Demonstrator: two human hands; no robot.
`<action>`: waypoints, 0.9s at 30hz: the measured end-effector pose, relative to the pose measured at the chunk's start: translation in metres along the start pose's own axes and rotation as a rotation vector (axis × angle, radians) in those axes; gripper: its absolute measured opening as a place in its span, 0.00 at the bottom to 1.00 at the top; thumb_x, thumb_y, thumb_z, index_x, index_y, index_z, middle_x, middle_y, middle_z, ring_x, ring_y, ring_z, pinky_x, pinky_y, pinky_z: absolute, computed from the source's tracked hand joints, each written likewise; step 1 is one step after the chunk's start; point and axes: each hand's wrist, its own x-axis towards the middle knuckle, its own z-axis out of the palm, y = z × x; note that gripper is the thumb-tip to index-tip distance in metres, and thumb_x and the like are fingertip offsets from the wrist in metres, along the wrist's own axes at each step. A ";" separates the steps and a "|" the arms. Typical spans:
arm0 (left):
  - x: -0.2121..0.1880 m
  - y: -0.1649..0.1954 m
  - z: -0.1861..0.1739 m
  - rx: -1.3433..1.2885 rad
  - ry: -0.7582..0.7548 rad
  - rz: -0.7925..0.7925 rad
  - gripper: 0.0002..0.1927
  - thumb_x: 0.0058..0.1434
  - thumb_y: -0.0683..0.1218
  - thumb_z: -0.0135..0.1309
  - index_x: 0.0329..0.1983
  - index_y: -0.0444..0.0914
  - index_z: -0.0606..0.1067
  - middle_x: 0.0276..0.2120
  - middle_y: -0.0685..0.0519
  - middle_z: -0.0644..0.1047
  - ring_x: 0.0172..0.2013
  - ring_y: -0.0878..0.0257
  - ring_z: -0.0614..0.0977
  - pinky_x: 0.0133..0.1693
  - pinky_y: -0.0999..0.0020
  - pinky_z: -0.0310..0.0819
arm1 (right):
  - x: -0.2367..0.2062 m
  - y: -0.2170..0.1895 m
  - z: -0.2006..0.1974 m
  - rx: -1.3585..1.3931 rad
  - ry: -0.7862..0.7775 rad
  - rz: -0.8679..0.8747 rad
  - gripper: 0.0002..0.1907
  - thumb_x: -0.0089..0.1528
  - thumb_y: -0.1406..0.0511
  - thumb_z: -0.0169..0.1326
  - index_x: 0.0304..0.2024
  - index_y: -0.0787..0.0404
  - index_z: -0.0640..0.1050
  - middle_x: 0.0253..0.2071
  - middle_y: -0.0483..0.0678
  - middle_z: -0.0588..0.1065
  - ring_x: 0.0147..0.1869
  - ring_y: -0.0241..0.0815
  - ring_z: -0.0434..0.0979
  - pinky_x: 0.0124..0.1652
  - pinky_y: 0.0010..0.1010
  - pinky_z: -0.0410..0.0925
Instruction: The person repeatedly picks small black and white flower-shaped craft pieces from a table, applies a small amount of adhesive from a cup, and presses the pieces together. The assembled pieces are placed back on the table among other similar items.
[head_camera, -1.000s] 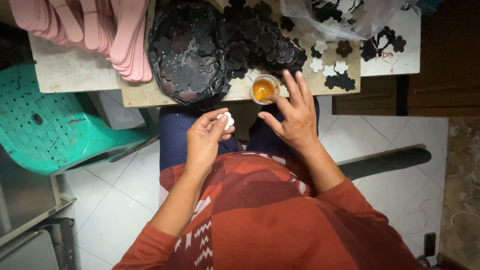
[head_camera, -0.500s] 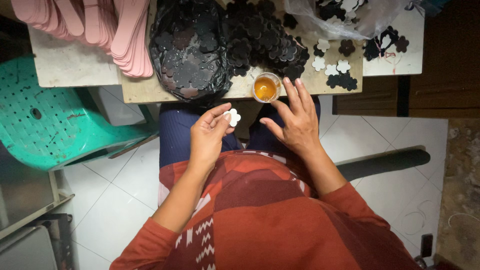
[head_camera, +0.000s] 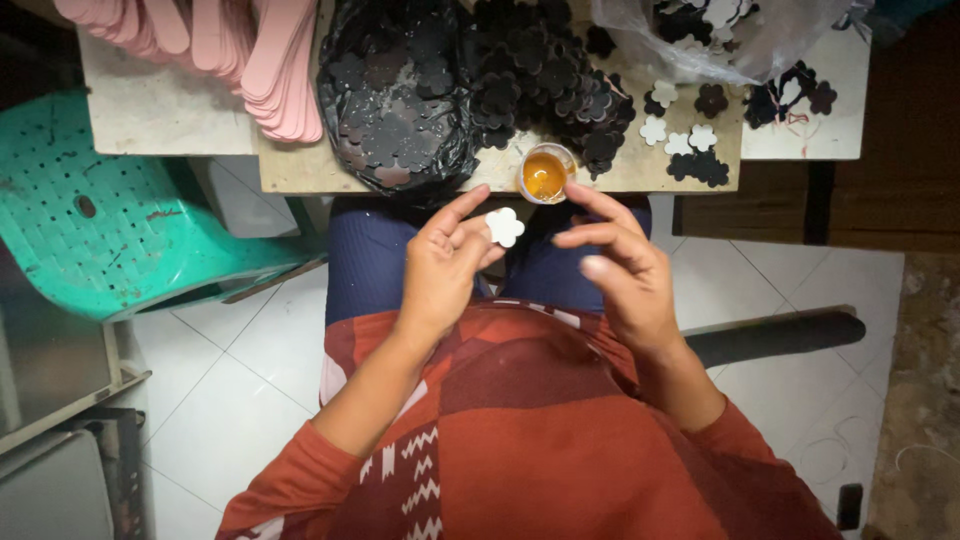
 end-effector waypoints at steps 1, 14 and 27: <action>-0.003 0.003 0.001 0.003 -0.019 0.010 0.24 0.69 0.37 0.48 0.70 0.34 0.66 0.54 0.46 0.79 0.50 0.64 0.82 0.50 0.69 0.79 | 0.001 -0.003 0.006 -0.101 -0.005 0.021 0.12 0.63 0.69 0.55 0.49 0.57 0.82 0.71 0.55 0.67 0.75 0.52 0.64 0.70 0.40 0.58; -0.022 0.016 0.010 0.131 -0.079 0.125 0.25 0.69 0.33 0.46 0.71 0.32 0.65 0.58 0.42 0.79 0.50 0.67 0.81 0.51 0.76 0.75 | 0.010 -0.009 0.041 -0.717 0.051 -0.232 0.12 0.63 0.75 0.57 0.47 0.59 0.83 0.68 0.55 0.70 0.75 0.58 0.65 0.71 0.44 0.59; -0.022 0.016 0.008 0.078 -0.064 0.035 0.28 0.70 0.35 0.44 0.74 0.36 0.62 0.56 0.44 0.79 0.49 0.67 0.81 0.50 0.73 0.79 | 0.009 -0.004 0.038 -0.940 -0.023 -0.448 0.17 0.59 0.75 0.61 0.50 0.58 0.82 0.69 0.56 0.67 0.74 0.62 0.64 0.69 0.48 0.63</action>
